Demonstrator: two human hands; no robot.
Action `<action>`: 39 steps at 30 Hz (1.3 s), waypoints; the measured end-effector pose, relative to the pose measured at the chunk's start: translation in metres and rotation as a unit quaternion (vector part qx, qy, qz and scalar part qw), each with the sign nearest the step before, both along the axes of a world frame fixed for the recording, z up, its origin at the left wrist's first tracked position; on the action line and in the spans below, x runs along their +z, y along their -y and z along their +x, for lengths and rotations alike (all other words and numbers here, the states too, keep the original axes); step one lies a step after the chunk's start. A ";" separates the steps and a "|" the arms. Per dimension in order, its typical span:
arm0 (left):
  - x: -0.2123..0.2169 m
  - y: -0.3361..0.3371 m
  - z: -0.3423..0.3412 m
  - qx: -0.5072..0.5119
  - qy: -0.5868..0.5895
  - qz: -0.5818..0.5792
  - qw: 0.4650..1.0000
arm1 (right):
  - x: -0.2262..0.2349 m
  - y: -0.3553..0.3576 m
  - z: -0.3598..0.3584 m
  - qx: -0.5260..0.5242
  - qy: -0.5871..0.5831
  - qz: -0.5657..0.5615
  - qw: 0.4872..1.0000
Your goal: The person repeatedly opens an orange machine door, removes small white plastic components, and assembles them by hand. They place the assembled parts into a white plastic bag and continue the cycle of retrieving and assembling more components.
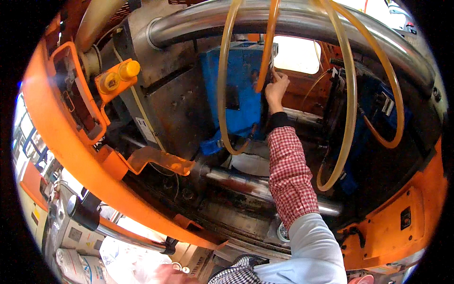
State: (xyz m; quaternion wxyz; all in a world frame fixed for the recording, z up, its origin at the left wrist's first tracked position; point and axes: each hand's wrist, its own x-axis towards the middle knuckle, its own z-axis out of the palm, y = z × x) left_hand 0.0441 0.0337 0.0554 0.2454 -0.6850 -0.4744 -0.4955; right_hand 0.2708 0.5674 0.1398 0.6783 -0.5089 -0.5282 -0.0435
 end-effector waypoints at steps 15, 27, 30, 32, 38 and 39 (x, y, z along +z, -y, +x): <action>-0.021 -0.046 -0.049 -0.258 0.440 -0.218 0.832 | -0.025 0.145 -0.020 0.103 0.067 0.139 0.983; -0.013 -0.013 0.016 -0.413 0.198 -0.389 0.799 | -0.283 0.608 0.075 -0.023 -0.086 -0.284 0.955; -0.013 -0.005 0.056 -0.440 0.158 -0.337 0.817 | -0.300 0.658 0.050 -0.022 -0.144 -0.320 0.936; -0.015 0.001 0.086 -0.458 0.137 -0.321 0.818 | -0.313 0.677 0.028 -0.009 -0.137 -0.351 0.926; -0.020 0.022 0.162 -0.517 0.076 -0.279 0.805 | -0.387 0.725 0.003 0.169 -0.040 -0.423 0.889; -0.023 0.026 0.174 -0.526 0.080 -0.258 0.807 | -0.403 0.735 0.006 0.202 -0.084 -0.444 0.869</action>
